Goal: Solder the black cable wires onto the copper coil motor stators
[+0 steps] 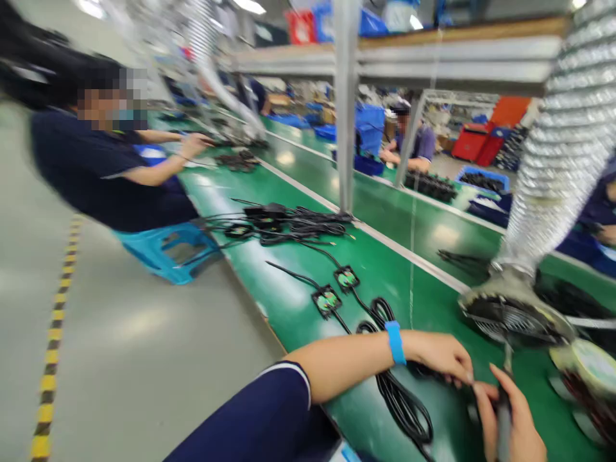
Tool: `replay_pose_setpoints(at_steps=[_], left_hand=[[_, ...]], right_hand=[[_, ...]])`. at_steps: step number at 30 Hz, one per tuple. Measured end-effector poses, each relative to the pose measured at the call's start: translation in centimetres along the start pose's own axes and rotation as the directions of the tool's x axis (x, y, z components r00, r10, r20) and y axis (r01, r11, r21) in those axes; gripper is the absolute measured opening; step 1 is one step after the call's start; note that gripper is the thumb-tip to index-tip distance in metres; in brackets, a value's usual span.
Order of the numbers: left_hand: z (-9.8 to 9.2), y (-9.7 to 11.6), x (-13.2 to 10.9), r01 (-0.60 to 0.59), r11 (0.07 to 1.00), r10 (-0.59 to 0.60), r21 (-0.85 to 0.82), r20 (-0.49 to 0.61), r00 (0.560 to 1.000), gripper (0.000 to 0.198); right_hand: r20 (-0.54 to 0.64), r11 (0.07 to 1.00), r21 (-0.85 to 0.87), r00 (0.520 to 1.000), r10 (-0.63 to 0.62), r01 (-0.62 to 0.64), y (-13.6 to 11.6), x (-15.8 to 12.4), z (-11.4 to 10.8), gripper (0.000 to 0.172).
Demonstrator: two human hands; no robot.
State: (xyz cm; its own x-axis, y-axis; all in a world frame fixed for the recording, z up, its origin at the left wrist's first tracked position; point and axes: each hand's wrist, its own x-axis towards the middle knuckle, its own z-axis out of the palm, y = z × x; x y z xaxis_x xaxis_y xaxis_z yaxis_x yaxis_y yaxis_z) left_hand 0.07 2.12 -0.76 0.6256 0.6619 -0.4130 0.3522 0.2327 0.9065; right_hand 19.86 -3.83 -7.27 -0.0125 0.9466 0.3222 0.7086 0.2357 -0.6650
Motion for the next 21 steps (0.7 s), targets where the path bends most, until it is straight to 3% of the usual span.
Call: replay_pose_setpoints(at_steps=[2, 5, 9, 14, 19, 21], left_hand=[[0.0, -0.4, -0.9, -0.040, 0.999, 0.041, -0.026, 0.011, 0.999, 0.018], [-0.4, -1.5, -0.9, -0.090, 0.994, 0.094, -0.069, 0.051, 0.994, 0.008], [-0.7, -2.4, -0.7, -0.117, 0.990, 0.122, -0.079, 0.071, 0.990, 0.007], [-0.5, -2.1, -1.2, -0.119, 0.992, 0.122, -0.035, 0.075, 0.990, 0.005], [-0.4, -1.8, -1.4, -0.131, 0.991, 0.130, 0.011, 0.038, 0.991, 0.011], [-0.3, -1.7, -1.4, -0.133, 0.991, 0.132, 0.030, 0.035, 0.991, 0.013]], right_hand=[[0.057, 0.999, 0.047, 0.998, -0.012, 0.009, -1.7, -1.1, -0.6, 0.047], [0.046, 0.990, 0.127, 0.996, -0.070, 0.064, -3.2, -1.1, -0.6, 0.042], [0.067, 0.990, 0.134, 0.997, -0.048, 0.039, -4.0, -1.2, -0.8, 0.037], [0.083, 0.988, 0.153, 0.996, -0.029, 0.016, -4.4, -1.7, -1.0, 0.037], [0.077, 0.986, 0.020, 0.983, -0.167, 0.166, -4.1, -1.7, -1.3, 0.049], [0.093, 0.979, -0.058, 0.978, -0.188, 0.194, -4.1, -1.8, -1.2, 0.043]])
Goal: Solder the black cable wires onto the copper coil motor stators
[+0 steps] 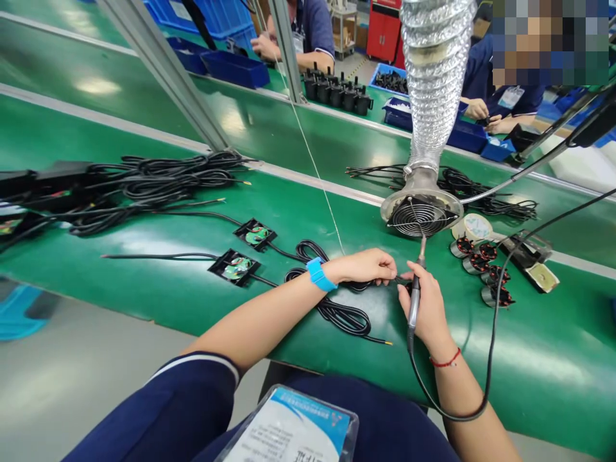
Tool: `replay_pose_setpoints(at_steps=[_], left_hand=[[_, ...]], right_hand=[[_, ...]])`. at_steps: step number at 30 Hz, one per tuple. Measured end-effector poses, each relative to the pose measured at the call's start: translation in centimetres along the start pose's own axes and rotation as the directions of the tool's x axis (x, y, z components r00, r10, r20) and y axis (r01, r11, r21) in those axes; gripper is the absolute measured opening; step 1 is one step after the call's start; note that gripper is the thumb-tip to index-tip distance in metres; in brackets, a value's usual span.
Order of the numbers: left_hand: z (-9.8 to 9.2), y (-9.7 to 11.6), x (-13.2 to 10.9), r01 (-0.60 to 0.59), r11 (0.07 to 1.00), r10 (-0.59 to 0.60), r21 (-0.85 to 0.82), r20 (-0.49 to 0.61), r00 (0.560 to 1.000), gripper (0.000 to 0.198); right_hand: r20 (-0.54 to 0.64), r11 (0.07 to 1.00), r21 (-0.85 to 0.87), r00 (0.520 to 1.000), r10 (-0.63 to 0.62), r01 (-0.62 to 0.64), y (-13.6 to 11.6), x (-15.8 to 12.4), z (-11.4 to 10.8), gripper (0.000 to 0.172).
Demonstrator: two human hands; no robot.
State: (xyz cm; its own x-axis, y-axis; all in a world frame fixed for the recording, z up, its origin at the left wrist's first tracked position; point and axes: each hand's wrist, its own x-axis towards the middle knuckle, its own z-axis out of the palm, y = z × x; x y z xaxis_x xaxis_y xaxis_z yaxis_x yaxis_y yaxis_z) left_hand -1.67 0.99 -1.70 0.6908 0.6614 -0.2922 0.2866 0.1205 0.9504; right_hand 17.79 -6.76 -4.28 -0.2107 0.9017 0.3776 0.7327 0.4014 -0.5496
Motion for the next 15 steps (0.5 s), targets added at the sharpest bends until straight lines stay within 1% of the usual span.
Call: replay_pose_setpoints(at_steps=[2, 5, 6, 8, 10, 12, 14, 15], left_hand=[[0.1, 0.0, -0.1, 0.008, 0.999, -0.009, 0.034, 0.021, 1.000, 0.015], [0.4, 0.0, -0.1, 0.021, 0.996, -0.026, 0.084, 0.066, 0.997, 0.015], [0.5, 0.0, 0.0, 0.018, 0.995, -0.024, 0.094, 0.068, 0.997, 0.014], [0.6, 0.3, 0.0, 0.000, 0.994, -0.003, 0.114, 0.032, 0.999, 0.015], [0.3, 0.5, 0.0, -0.026, 0.990, 0.034, 0.141, -0.049, 0.998, 0.015], [-0.6, 0.7, 0.1, -0.042, 0.985, 0.070, 0.166, -0.165, 0.984, 0.012], [-2.1, 0.6, 0.3, -0.033, 0.985, 0.085, 0.171, -0.305, 0.948, 0.012], [-3.2, 0.5, 0.4, -0.022, 0.986, 0.084, 0.163, -0.383, 0.920, 0.014]], right_hand=[[-0.038, 0.999, -0.050, 0.999, 0.005, -0.007, -0.1, -0.1, 0.4, 0.036], [-0.120, 0.996, -0.083, 0.993, 0.012, -0.022, -0.4, -0.1, 1.2, 0.031], [-0.135, 0.996, -0.089, 0.991, 0.008, -0.020, -0.4, 0.0, 1.4, 0.030], [-0.158, 0.996, -0.089, 0.987, -0.005, -0.009, -0.4, 0.0, 1.5, 0.029], [-0.194, 0.998, -0.064, 0.981, -0.012, 0.000, -0.2, 0.1, 1.2, 0.031], [-0.235, 1.000, -0.012, 0.972, -0.005, 0.002, 0.2, 0.0, 0.5, 0.033], [-0.263, 0.999, 0.053, 0.965, 0.013, 0.001, 0.8, 0.0, -0.3, 0.034], [-0.275, 0.997, 0.082, 0.961, 0.024, -0.002, 1.1, 0.0, -0.6, 0.034]])
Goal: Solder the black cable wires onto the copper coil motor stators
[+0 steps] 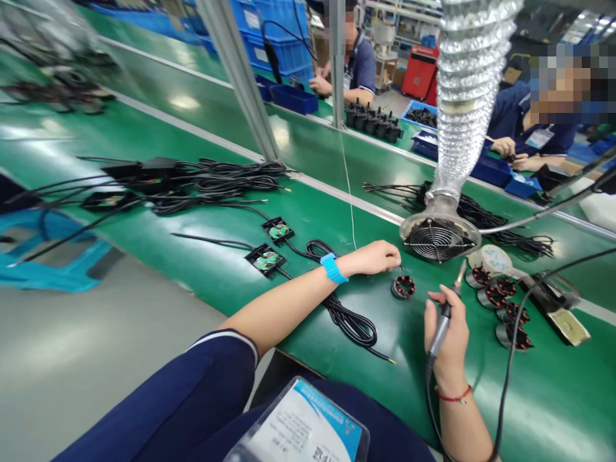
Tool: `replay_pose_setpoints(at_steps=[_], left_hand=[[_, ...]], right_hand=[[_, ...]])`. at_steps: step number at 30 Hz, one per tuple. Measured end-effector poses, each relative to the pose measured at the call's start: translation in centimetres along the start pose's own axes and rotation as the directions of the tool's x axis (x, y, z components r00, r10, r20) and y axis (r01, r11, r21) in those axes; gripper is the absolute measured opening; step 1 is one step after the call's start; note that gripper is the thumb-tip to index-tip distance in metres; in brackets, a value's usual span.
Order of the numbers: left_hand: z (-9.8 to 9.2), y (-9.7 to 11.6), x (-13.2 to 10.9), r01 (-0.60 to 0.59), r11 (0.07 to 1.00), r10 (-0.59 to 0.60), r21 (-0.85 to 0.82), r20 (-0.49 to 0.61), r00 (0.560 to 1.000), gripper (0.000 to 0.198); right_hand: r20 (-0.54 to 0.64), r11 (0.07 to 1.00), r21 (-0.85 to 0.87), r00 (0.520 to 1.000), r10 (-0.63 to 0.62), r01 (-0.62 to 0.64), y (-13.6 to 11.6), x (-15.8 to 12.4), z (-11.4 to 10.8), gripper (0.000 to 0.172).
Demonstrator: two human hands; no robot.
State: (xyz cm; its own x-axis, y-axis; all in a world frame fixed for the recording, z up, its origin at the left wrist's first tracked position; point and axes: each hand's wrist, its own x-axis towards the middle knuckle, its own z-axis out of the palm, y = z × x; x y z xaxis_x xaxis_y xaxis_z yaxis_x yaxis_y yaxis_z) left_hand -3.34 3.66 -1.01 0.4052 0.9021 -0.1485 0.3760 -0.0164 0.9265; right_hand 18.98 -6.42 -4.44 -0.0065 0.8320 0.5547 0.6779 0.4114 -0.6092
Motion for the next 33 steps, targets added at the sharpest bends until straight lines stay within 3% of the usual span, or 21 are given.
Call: replay_pose_setpoints(at_steps=[2, 5, 7, 8, 12, 13, 15, 17, 21, 24, 27, 29, 31, 33], left_hand=[[-1.9, -0.6, 0.8, 0.025, 1.000, -0.027, -0.017, -0.181, 0.983, 0.018], [-4.2, -0.7, 1.1, 0.001, 0.998, -0.027, -0.058, -0.438, 0.899, 0.022], [-4.3, 0.1, 0.5, -0.033, 0.995, -0.023, -0.098, -0.523, 0.852, 0.026], [-3.8, 0.6, -0.1, -0.045, 0.991, -0.027, -0.124, -0.527, 0.849, 0.028], [1.1, 2.4, -2.6, -0.048, 0.956, -0.057, -0.289, -0.345, 0.937, 0.023], [2.6, 2.5, -3.1, -0.006, 0.874, -0.115, -0.486, -0.218, 0.969, 0.017], [5.0, 2.5, -3.7, 0.090, 0.733, -0.176, -0.674, -0.060, 0.982, 0.009], [6.6, 2.2, -3.9, 0.158, 0.708, -0.181, -0.688, 0.039, 0.983, 0.013], [7.4, 2.0, -4.1, 0.230, 0.777, -0.152, -0.585, 0.181, 0.972, 0.015], [6.7, 2.3, -4.7, 0.224, 0.837, -0.145, -0.499, 0.192, 0.971, 0.016], [5.3, 2.8, -6.0, 0.055, 0.995, -0.032, -0.084, 0.253, 0.967, 0.011], [4.1, 2.9, -7.1, -0.131, 0.962, 0.066, 0.239, 0.261, 0.963, 0.013], [2.8, 2.5, -8.2, -0.173, 0.892, 0.053, 0.418, 0.283, 0.958, 0.014], [1.6, 1.8, -9.4, -0.186, 0.850, 0.047, 0.493, 0.280, 0.959, 0.018]], right_hand=[[-0.037, 0.999, 0.039, 0.999, 0.031, -0.030, 0.3, 0.2, -0.5, 0.036], [-0.068, 0.995, 0.070, 0.995, 0.070, -0.065, 0.2, 0.4, -0.8, 0.038], [-0.049, 0.994, 0.080, 0.996, 0.074, -0.070, -0.1, 0.3, -0.9, 0.040], [-0.032, 0.994, 0.081, 0.997, 0.074, -0.071, -0.2, 0.2, -1.0, 0.042], [0.062, 0.985, 0.097, 0.989, 0.135, -0.141, 0.1, -0.3, -0.8, 0.052], [0.090, 0.982, 0.103, 0.985, 0.147, -0.156, 0.3, -0.4, -0.8, 0.055], [0.139, 0.983, 0.111, 0.982, 0.129, -0.145, 0.7, -0.5, -0.5, 0.058], [0.145, 0.987, 0.137, 0.987, 0.067, -0.087, 1.0, -0.5, -0.3, 0.062], [0.042, 0.982, 0.188, 0.999, -0.016, 0.008, 1.3, -0.1, 0.2, 0.063], [0.029, 0.988, 0.124, 0.995, -0.100, 0.095, 0.8, 0.2, 0.2, 0.047], [0.149, 0.974, 0.030, 0.962, -0.228, 0.226, -0.4, 0.1, -0.8, 0.027], [0.258, 0.958, -0.065, 0.933, -0.253, 0.278, -1.2, -0.2, -2.3, 0.023], [0.281, 0.949, -0.188, 0.939, -0.197, 0.255, -1.5, -0.7, -4.2, 0.025], [0.227, 0.938, -0.305, 0.969, -0.096, 0.164, -1.3, -1.4, -6.5, 0.026]])
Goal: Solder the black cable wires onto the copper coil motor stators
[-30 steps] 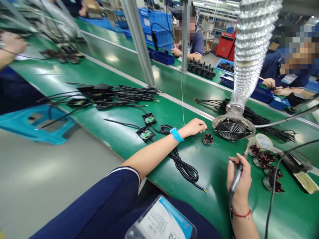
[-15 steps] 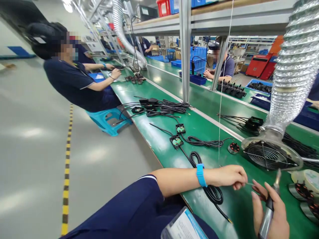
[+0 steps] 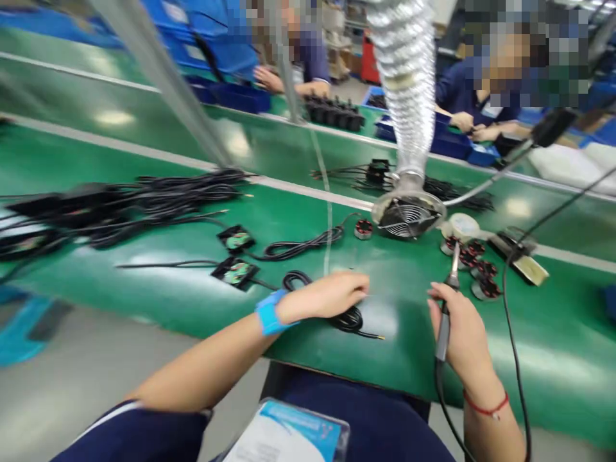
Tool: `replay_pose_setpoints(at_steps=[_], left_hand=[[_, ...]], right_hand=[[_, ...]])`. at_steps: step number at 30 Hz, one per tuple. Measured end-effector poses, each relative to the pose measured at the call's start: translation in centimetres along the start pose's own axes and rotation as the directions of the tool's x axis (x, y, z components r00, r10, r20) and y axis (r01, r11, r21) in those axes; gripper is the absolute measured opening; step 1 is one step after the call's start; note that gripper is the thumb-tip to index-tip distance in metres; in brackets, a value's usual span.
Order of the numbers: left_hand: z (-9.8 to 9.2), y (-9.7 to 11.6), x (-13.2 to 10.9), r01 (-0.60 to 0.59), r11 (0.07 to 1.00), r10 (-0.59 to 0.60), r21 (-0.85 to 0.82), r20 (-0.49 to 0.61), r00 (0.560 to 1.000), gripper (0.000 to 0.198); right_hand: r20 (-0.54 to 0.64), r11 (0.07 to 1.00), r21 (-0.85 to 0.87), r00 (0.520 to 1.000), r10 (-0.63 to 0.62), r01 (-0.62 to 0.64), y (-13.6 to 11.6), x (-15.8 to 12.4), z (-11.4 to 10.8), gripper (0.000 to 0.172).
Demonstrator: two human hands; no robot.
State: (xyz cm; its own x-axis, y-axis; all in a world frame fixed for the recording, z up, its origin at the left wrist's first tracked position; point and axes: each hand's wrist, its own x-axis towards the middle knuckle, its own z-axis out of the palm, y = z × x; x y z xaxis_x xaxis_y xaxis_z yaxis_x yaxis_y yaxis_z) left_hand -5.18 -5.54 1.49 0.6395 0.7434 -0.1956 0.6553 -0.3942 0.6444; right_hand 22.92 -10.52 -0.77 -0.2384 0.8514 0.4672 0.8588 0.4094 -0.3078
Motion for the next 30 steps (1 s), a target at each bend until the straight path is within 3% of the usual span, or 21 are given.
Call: replay_pose_setpoints(at_steps=[3, 7, 9, 12, 17, 21, 24, 27, 30], left_hand=[[0.0, -1.2, -2.3, 0.030, 0.999, -0.033, 0.042, 0.063, 0.997, 0.019], [0.7, -1.4, -4.2, 0.071, 0.974, -0.109, 0.215, 0.171, 0.979, 0.033], [1.0, -1.2, -4.2, 0.067, 0.955, -0.124, 0.291, 0.182, 0.975, 0.035], [1.0, -0.9, -3.6, 0.058, 0.955, -0.123, 0.290, 0.212, 0.970, 0.036], [0.7, -0.6, -2.5, 0.039, 0.989, -0.072, 0.139, 0.240, 0.968, 0.035], [0.7, -0.9, -0.1, 0.002, 0.977, 0.048, -0.212, 0.228, 0.973, 0.030], [0.5, -1.3, 3.0, 0.113, 0.861, -0.074, -0.496, 0.098, 0.992, 0.025], [0.3, -1.3, 5.6, 0.219, 0.748, -0.272, -0.626, 0.011, 0.962, 0.023], [0.3, -1.1, 6.6, 0.179, 0.786, -0.229, -0.592, -0.010, 0.973, 0.022]], right_hand=[[-0.056, 0.972, -0.085, 0.975, 0.215, -0.220, 2.4, -1.9, -2.3, 0.032], [-0.126, 0.864, -0.210, 0.889, 0.441, -0.458, 6.7, -3.3, -3.4, 0.044], [-0.106, 0.824, -0.246, 0.859, 0.501, -0.511, 8.7, -3.3, -3.1, 0.044], [-0.053, 0.830, -0.235, 0.860, 0.508, -0.505, 10.6, -2.9, -2.3, 0.042], [-0.028, 0.875, -0.176, 0.891, 0.453, -0.450, 9.2, -2.8, -1.1, 0.036], [0.077, 0.967, -0.025, 0.964, 0.254, -0.253, 5.0, -2.7, 0.4, 0.029], [0.194, 0.995, 0.073, 0.980, 0.054, -0.069, 1.8, -1.9, 1.8, 0.029], [0.258, 0.989, 0.132, 0.961, -0.103, 0.071, -0.4, -0.8, 2.8, 0.037], [0.279, 0.983, 0.145, 0.949, -0.146, 0.109, -1.1, 0.0, 3.1, 0.039]])
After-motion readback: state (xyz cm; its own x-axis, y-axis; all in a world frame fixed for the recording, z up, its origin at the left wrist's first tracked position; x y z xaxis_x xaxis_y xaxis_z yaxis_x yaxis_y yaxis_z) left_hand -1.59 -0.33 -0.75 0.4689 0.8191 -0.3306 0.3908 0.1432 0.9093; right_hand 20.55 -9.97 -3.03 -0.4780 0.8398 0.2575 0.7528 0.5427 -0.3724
